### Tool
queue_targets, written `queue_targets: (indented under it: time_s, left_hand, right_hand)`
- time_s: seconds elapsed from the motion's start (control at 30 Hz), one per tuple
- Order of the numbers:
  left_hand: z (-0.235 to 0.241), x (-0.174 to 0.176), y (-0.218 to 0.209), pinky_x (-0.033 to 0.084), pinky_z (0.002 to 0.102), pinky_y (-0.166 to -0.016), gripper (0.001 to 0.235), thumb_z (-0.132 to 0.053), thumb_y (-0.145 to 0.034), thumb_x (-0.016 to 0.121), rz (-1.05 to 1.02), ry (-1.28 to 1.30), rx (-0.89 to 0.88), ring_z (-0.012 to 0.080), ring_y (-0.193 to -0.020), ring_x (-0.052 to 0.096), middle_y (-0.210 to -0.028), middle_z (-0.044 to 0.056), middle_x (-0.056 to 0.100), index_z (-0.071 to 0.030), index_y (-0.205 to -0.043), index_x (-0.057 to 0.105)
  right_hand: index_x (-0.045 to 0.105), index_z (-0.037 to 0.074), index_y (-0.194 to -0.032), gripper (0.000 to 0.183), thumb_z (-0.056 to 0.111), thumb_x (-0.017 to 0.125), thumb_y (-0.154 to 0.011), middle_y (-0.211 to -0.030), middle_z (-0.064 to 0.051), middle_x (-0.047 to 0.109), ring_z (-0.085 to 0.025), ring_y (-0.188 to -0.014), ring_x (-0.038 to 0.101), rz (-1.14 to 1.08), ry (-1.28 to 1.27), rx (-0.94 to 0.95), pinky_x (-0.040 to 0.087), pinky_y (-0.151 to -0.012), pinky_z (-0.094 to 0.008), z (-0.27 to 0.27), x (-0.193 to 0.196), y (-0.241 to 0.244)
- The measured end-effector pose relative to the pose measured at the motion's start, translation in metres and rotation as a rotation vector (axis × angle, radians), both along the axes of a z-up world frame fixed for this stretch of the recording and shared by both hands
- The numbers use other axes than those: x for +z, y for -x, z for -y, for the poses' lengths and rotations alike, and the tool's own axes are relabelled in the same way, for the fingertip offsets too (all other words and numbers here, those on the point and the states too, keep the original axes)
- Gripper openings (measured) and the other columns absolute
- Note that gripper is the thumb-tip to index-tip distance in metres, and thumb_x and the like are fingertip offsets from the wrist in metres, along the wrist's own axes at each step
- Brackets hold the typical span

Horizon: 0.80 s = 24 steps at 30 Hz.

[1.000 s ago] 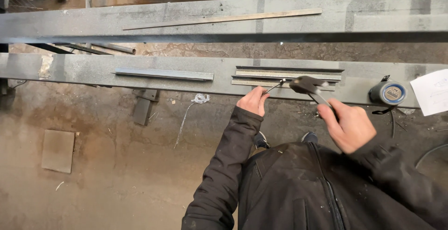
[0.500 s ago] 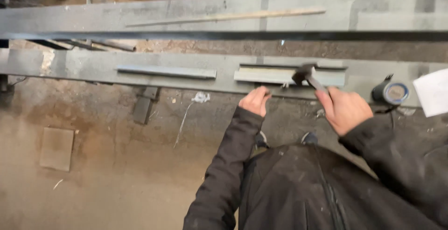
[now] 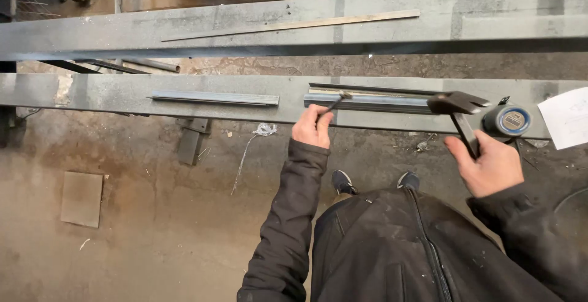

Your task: The recorder fits metal components together, uses a hammer to secure pieces, and then uses a tape measure and calipers to verify dimensions.

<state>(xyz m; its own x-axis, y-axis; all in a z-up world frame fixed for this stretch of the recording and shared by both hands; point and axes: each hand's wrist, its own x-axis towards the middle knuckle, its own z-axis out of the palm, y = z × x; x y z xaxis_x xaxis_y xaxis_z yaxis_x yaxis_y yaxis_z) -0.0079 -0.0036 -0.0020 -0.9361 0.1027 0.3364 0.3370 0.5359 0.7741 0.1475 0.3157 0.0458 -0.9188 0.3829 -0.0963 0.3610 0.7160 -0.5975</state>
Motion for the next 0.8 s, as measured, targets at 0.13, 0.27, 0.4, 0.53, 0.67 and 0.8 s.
queue_targets:
  time_s: [0.13, 0.27, 0.4, 0.53, 0.67, 0.8]
  left_hand:
    - [0.006, -0.007, 0.008, 0.059, 0.037, -0.088, 0.010, -0.001, -0.101, 0.066, -0.057, -0.094, 0.074, 0.0283, -0.097, 0.072, -0.118, 0.009, 0.076, -0.002, -0.111, 0.067]
    - [0.022, -0.051, 0.011, 0.056, 0.036, -0.089, 0.010, -0.010, -0.100, 0.068, 0.031, -0.120, 0.218, 0.0297, -0.119, 0.068, -0.156, 0.015, 0.065, -0.004, -0.106, 0.064]
    - [0.021, -0.074, 0.011, 0.054, 0.029, -0.063, 0.010, -0.008, -0.098, 0.071, 0.234, -0.351, 0.226, 0.0162, -0.070, 0.062, -0.152, 0.008, 0.071, -0.003, -0.104, 0.064]
    - [0.033, -0.091, 0.017, 0.050, 0.027, -0.056, 0.013, -0.005, -0.100, 0.071, 0.325, -0.608, 0.200, 0.0116, -0.064, 0.057, -0.139, 0.007, 0.079, -0.002, -0.110, 0.064]
    - [0.045, -0.042, 0.008, 0.032, 0.026, -0.044, 0.017, -0.010, -0.104, 0.072, 0.521, -0.772, 0.240, 0.0076, -0.054, 0.044, -0.074, 0.002, 0.061, -0.003, -0.119, 0.070]
    - [0.043, 0.010, 0.015, 0.034, 0.030, -0.044, 0.014, -0.014, -0.104, 0.071, 0.527, -0.579, 0.272, 0.0106, -0.049, 0.045, -0.066, 0.003, 0.058, -0.001, -0.102, 0.068]
  right_hand:
    - [0.065, -0.001, -0.094, 0.038, 0.022, 0.091, -0.109, -0.085, -0.010, 0.061, -0.024, -0.065, 0.052, -0.249, -0.102, 0.039, 0.043, -0.063, -0.038, 0.009, -0.031, 0.024]
    - [0.072, -0.003, -0.100, 0.029, 0.021, 0.088, -0.102, -0.140, -0.016, 0.070, -0.034, -0.105, 0.070, -0.267, -0.132, 0.000, 0.055, -0.087, -0.042, 0.015, -0.063, 0.035]
    - [0.068, -0.004, -0.098, 0.022, 0.007, 0.088, -0.100, -0.120, -0.022, 0.070, -0.035, -0.093, 0.064, -0.322, -0.002, 0.004, 0.051, -0.083, -0.043, 0.009, -0.083, 0.039]
    - [0.077, -0.005, -0.125, 0.028, 0.002, 0.087, -0.099, -0.098, -0.011, 0.065, -0.026, -0.085, 0.061, -0.293, 0.096, -0.049, 0.051, -0.080, -0.039, 0.003, -0.085, 0.036]
    - [0.072, 0.000, -0.108, 0.029, 0.019, 0.092, -0.100, -0.090, -0.008, 0.064, -0.024, -0.074, 0.054, -0.158, 0.160, -0.126, 0.047, -0.073, -0.038, 0.003, -0.076, 0.031]
    - [0.074, 0.001, -0.101, 0.023, 0.015, 0.092, -0.102, -0.079, -0.005, 0.062, -0.020, -0.064, 0.050, -0.203, 0.152, -0.156, 0.044, -0.066, -0.035, 0.007, -0.061, 0.036]
